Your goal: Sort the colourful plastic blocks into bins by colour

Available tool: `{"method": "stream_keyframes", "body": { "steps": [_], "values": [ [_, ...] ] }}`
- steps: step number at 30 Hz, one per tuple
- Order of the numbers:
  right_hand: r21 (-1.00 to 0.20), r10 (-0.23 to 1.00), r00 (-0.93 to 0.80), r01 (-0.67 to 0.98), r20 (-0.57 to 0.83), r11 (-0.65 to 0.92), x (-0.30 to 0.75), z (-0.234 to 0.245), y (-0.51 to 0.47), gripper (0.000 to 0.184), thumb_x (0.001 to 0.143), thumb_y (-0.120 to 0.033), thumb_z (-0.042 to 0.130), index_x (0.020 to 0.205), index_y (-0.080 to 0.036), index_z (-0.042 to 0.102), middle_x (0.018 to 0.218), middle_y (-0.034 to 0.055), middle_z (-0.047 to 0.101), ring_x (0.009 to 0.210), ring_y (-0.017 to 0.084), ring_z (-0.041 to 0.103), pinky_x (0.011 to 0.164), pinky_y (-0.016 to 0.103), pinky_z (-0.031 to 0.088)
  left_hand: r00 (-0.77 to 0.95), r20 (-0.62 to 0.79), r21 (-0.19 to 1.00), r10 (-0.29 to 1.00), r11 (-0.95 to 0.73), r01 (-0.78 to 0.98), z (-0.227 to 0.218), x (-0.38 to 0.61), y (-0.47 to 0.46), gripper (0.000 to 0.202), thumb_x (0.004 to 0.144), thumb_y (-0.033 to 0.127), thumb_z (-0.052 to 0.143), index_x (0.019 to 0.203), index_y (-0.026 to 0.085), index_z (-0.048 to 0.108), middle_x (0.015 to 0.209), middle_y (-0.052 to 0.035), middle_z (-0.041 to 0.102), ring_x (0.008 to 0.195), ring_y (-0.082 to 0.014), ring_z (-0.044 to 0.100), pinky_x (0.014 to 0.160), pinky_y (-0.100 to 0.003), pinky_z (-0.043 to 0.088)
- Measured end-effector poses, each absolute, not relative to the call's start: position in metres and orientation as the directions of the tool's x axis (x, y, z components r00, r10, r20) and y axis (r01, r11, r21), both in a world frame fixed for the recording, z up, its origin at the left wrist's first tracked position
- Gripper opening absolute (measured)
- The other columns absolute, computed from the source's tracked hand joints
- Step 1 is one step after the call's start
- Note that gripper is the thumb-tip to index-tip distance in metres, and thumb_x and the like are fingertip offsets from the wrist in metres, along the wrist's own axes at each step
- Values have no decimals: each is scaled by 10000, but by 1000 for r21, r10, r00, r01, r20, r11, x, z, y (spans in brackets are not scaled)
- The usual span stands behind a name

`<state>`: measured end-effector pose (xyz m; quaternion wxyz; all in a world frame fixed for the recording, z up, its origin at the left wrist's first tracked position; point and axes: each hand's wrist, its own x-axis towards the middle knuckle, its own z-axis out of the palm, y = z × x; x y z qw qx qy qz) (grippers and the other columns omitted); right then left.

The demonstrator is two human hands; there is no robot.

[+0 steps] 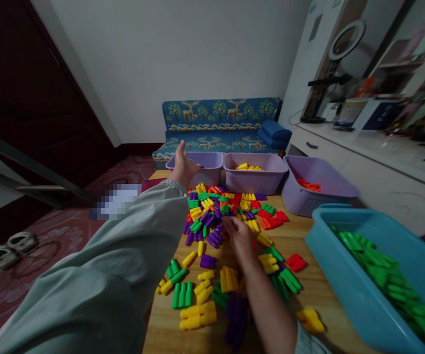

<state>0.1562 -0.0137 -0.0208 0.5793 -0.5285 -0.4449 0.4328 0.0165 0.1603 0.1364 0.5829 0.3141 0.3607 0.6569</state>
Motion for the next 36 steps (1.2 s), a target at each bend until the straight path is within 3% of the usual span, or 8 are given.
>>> {"method": "stream_keyframes", "body": {
  "steps": [4,7,12,17,23,27,32,36],
  "values": [
    [-995,950,297,7,98,100,157,-17,-15,426,767,-570,584,831,-158,674,731,48,670,662,182,610,587,274,481,-37,-129,788,991,79,-610,122,17,110,465,903,414,464,1242,99,515,1189,-199,579,1076,-232,602,877,-339,501],
    [-994,936,336,3,108,113,159,-16,-15,398,764,-536,592,853,-157,678,752,52,677,665,183,619,604,285,495,-58,-107,864,993,64,-500,90,16,54,320,804,290,586,1070,115,618,982,-126,673,844,-167,660,765,-261,525],
    [-981,936,319,162,151,103,166,-10,-14,283,763,-387,580,903,-163,683,805,58,705,652,178,636,605,286,496,-74,-52,989,996,62,138,30,-1,-23,276,656,303,718,885,150,709,724,-59,663,632,-170,599,587,-250,450],
    [-805,977,120,589,177,74,167,-1,-20,175,752,-217,599,888,-211,709,875,31,721,761,178,652,716,297,490,-74,127,711,989,-39,702,13,-18,-42,317,627,155,714,939,212,725,845,-85,673,788,-241,622,779,-339,445],
    [-584,968,-185,772,172,251,151,-4,-30,396,744,-102,605,1111,-230,678,1128,42,653,981,175,633,821,263,468,10,195,621,981,-131,773,9,-3,-27,506,723,79,571,1206,208,650,1169,-158,608,1032,-298,606,916,-400,442],
    [-423,973,-218,876,80,232,144,-6,-34,416,729,-113,606,1118,-254,651,1189,43,593,962,185,638,794,275,457,73,277,622,958,-237,746,-3,6,-22,653,734,25,483,1334,270,559,1430,-115,463,1267,-325,454,1056,-462,341],
    [-322,980,-195,926,35,196,140,1,-38,389,724,-160,610,1105,-238,617,1108,72,582,932,215,642,752,299,447,161,295,645,942,-320,694,-12,6,-20,720,718,-21,416,1307,360,578,1443,-14,494,1311,-338,346,1080,-535,253],
    [-349,985,-169,922,29,168,139,4,-38,431,708,-205,618,1138,-232,611,1085,80,605,960,237,636,765,309,444,204,263,613,943,-327,719,-14,8,-20,550,724,9,456,1090,321,721,1361,-25,574,1313,-337,327,1076,-553,234]
  ]
}}
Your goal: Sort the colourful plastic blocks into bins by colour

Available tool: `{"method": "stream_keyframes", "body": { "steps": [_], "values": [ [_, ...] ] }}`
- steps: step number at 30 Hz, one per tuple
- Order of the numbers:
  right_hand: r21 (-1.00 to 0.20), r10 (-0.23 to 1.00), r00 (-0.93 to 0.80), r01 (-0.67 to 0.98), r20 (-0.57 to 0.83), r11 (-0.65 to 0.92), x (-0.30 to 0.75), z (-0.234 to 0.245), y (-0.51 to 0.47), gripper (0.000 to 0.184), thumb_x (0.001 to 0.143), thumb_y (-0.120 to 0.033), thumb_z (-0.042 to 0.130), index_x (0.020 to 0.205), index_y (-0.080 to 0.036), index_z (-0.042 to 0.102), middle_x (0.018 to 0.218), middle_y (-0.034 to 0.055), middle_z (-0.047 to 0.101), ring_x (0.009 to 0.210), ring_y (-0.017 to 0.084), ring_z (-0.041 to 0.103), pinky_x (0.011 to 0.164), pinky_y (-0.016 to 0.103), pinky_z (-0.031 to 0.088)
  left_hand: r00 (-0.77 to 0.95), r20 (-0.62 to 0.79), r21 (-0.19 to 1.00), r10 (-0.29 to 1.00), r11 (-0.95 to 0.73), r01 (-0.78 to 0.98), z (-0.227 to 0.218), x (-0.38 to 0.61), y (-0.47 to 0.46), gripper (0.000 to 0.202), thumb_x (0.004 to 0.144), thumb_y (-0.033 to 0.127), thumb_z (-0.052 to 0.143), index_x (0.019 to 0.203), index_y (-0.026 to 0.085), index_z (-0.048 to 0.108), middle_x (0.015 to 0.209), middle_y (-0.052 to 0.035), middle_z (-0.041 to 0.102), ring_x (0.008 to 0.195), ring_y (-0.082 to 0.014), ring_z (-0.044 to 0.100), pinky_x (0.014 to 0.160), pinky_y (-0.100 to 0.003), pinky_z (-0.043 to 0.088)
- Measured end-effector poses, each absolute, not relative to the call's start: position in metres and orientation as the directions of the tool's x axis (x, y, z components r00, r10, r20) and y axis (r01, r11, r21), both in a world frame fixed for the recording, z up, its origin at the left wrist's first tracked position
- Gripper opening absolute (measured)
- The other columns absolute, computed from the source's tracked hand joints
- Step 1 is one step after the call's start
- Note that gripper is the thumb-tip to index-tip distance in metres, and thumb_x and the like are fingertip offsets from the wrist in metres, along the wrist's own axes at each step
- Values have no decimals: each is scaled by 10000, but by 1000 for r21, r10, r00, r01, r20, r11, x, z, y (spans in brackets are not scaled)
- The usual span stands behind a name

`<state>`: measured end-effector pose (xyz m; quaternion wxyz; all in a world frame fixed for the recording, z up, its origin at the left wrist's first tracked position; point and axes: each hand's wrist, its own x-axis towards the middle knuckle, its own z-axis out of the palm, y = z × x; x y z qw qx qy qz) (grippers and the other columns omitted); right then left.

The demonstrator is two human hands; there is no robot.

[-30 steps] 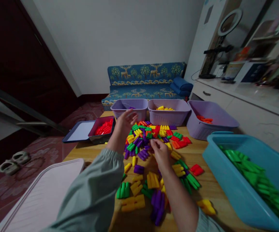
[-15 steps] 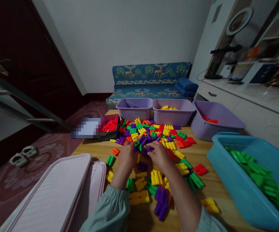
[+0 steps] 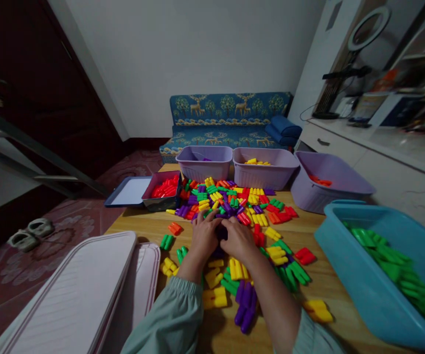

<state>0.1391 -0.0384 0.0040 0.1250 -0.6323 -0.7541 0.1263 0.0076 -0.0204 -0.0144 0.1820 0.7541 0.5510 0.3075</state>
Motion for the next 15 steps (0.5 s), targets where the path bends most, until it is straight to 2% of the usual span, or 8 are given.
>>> {"method": "stream_keyframes", "body": {
  "steps": [4,9,12,15],
  "values": [
    [-427,987,-136,890,83,159,141,2,-36,383,696,-242,624,1078,-227,644,1064,81,642,968,242,630,779,312,443,157,301,609,940,-317,727,-16,9,-20,480,690,12,493,993,280,751,1207,-64,657,1234,-312,425,1051,-500,297],
    [-637,992,56,770,112,28,149,2,-30,246,737,-198,560,961,-220,660,961,49,707,914,211,641,774,289,442,-90,386,688,918,-222,691,-9,4,-23,345,684,89,542,933,239,726,1009,-78,666,1007,-260,572,924,-364,419],
    [-684,975,161,730,153,-14,158,1,-25,228,788,-190,507,955,-216,660,913,42,713,858,191,647,743,276,437,-240,345,715,907,-88,694,-1,1,-27,230,738,154,523,891,216,681,915,-66,663,860,-221,601,784,-305,439],
    [-696,959,222,717,175,-40,165,-1,-22,208,810,-271,544,972,-214,662,897,48,707,851,198,645,734,281,442,-319,286,745,904,0,667,2,-1,-28,117,775,256,547,816,216,649,793,-43,652,754,-198,593,674,-271,405]
  ]
}}
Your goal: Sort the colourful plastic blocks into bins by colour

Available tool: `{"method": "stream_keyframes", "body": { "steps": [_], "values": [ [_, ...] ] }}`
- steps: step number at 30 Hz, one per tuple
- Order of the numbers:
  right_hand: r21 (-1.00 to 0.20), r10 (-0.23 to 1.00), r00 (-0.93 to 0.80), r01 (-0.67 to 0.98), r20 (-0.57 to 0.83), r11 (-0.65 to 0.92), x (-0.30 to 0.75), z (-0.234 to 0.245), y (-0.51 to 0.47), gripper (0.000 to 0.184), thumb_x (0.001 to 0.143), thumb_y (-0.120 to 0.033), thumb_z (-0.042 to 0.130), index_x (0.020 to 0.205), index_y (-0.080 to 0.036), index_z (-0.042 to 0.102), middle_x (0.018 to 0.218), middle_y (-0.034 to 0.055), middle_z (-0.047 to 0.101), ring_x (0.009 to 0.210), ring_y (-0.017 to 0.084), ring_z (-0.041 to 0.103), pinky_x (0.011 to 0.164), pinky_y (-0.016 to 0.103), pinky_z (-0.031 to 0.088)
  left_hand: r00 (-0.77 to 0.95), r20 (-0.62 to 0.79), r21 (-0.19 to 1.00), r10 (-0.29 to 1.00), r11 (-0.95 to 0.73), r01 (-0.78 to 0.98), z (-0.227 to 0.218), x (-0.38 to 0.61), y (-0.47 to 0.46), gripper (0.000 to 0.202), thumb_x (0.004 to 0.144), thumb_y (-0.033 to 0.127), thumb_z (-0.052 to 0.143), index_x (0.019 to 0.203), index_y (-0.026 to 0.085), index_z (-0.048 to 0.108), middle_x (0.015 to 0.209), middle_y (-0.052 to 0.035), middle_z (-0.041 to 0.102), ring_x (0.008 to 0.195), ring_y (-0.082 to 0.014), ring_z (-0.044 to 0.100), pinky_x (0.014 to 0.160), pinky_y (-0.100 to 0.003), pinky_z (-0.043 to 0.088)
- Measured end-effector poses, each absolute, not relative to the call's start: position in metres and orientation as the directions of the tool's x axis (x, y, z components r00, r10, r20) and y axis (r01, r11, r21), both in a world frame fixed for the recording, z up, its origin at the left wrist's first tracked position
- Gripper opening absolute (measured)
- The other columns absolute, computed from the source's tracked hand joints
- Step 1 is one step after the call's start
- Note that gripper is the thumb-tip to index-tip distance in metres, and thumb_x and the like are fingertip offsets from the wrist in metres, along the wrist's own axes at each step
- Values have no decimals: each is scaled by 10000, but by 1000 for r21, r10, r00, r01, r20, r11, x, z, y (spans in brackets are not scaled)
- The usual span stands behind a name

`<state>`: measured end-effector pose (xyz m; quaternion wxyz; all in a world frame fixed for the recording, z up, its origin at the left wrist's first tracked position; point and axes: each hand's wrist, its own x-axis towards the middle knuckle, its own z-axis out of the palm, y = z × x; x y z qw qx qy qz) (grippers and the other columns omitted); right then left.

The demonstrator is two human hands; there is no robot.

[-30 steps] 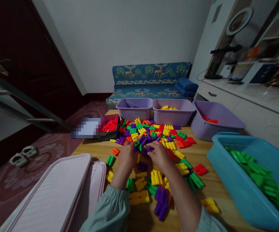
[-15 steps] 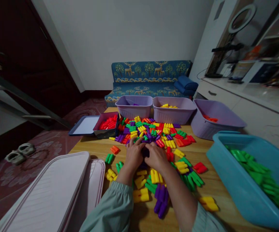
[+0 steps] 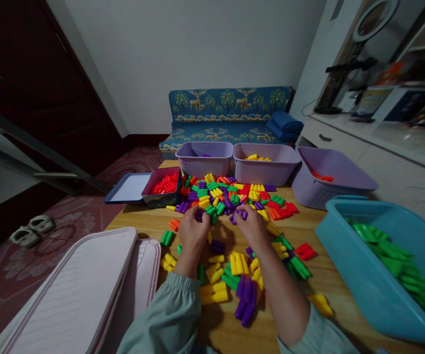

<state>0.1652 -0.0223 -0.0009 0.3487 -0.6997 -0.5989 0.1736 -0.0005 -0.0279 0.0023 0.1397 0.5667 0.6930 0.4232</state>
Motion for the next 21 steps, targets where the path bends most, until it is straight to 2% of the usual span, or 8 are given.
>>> {"method": "stream_keyframes", "body": {
  "steps": [4,7,9,10,12,15,17,21],
  "values": [
    [-624,964,168,782,206,-3,167,-3,-22,195,796,-240,595,971,-211,674,1004,62,683,922,196,627,781,282,444,-369,214,871,905,-6,491,-2,-1,-23,174,795,370,540,759,207,590,616,-3,566,606,-161,541,590,-247,369],
    [-519,979,53,853,199,59,165,-4,-25,213,782,-152,593,964,-211,687,1065,63,657,958,191,615,799,269,435,-410,50,988,911,15,153,-7,-3,-19,154,755,299,517,872,208,561,594,31,535,497,-132,499,529,-230,373],
    [-465,984,1,881,176,82,163,-4,-28,267,777,-119,586,1000,-224,687,1085,53,650,957,187,617,790,263,430,-413,-23,999,911,40,34,-7,-6,-17,238,721,240,490,947,206,557,605,37,541,474,-130,502,511,-229,386],
    [-440,986,-12,894,165,84,162,-4,-29,291,778,-112,581,1020,-235,686,1099,47,645,945,185,620,775,262,428,-412,-9,996,911,45,79,-7,-8,-18,254,715,218,473,947,200,574,614,27,554,497,-139,522,522,-234,397],
    [-392,990,-10,917,142,65,161,-3,-30,303,796,-133,573,1047,-258,686,1107,39,634,906,184,630,734,266,424,-393,90,935,915,58,350,-4,-11,-19,260,723,192,456,909,195,637,658,-12,606,612,-173,587,583,-255,421],
    [-339,992,17,940,123,26,159,0,-31,257,828,-215,577,1044,-283,698,1076,42,620,873,190,636,695,270,419,-311,165,662,936,129,738,0,-12,-23,256,750,236,504,904,231,708,809,-62,691,814,-243,641,657,-297,426],
    [-318,993,23,948,116,15,159,2,-32,239,834,-263,588,1042,-280,706,1059,54,614,882,197,635,704,272,425,-262,144,522,954,151,840,0,-10,-26,237,764,316,553,926,257,716,877,-70,705,870,-273,650,664,-313,427],
    [-325,995,-13,944,100,45,158,2,-34,295,812,-260,623,1098,-260,696,1104,65,616,954,212,626,773,276,440,-207,138,393,969,138,909,-3,-8,-28,374,765,460,614,1075,257,670,1011,-90,679,928,-278,649,680,-314,441]
  ]
}}
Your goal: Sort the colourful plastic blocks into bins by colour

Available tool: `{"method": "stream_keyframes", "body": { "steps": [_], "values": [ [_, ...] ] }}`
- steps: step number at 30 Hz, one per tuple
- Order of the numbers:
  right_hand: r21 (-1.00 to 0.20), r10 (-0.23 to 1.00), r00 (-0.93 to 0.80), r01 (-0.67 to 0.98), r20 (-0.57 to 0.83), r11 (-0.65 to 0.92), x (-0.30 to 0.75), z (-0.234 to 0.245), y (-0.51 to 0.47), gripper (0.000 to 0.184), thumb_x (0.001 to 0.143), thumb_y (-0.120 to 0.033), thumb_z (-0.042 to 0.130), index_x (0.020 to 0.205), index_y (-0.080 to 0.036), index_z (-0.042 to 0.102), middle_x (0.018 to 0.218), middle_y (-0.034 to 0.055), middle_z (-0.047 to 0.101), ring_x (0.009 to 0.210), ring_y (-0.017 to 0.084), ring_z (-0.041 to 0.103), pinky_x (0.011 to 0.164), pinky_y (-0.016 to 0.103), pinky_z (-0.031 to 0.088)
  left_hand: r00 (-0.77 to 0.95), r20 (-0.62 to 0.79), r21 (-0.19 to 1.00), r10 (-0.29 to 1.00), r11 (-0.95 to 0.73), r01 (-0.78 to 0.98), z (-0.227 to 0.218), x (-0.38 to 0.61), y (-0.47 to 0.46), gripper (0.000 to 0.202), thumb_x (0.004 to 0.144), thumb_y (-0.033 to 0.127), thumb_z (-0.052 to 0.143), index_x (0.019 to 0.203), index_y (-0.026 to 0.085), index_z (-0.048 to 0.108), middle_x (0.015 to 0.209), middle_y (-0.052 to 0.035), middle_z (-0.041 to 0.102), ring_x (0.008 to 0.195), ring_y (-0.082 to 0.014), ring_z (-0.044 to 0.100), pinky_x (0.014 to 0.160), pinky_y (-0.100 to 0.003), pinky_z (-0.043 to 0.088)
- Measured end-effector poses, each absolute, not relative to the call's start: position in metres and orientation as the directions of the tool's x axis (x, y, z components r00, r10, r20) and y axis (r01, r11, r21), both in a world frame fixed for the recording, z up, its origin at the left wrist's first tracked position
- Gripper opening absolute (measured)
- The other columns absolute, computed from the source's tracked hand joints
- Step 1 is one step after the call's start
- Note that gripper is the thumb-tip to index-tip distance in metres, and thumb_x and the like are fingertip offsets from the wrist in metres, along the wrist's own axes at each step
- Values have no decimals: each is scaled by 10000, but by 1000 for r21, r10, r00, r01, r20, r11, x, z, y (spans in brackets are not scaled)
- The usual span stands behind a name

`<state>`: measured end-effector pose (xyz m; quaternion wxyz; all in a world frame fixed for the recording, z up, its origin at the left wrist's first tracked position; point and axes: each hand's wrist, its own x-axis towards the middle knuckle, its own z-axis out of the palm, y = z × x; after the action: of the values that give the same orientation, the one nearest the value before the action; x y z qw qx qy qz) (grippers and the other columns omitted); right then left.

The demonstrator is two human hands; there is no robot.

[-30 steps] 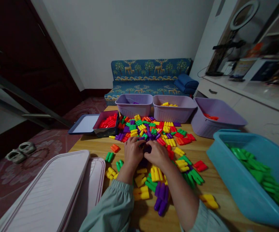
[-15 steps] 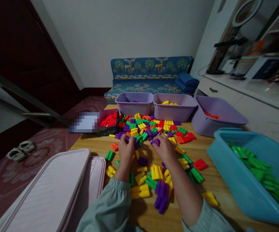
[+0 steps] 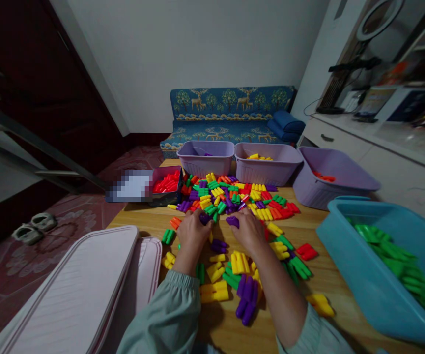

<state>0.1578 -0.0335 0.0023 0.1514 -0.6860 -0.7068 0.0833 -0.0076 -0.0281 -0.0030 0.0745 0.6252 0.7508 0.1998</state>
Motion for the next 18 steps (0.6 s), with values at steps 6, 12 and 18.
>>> {"method": "stream_keyframes", "body": {
  "steps": [6,12,18],
  "values": [
    [-346,993,-48,934,107,83,153,-3,-32,360,816,-228,588,1164,-289,657,1114,48,631,963,206,628,784,281,444,-154,136,338,979,101,936,-5,-6,-27,393,757,432,629,1101,243,649,1089,-98,605,917,-272,646,649,-313,448],
    [-364,988,16,930,152,41,151,-10,-30,352,803,-311,600,1145,-261,664,1005,87,631,879,227,644,730,303,457,-106,188,415,976,19,910,-7,-1,-28,348,725,242,617,1072,215,628,1066,-106,614,921,-270,639,671,-318,466],
    [-628,963,100,773,252,84,157,-18,-21,291,730,-233,636,1010,-209,714,948,84,655,906,220,623,800,311,478,-235,301,823,924,-128,553,-16,-2,-16,302,692,146,609,992,180,636,930,-78,677,907,-221,642,797,-318,481]
  ]
}}
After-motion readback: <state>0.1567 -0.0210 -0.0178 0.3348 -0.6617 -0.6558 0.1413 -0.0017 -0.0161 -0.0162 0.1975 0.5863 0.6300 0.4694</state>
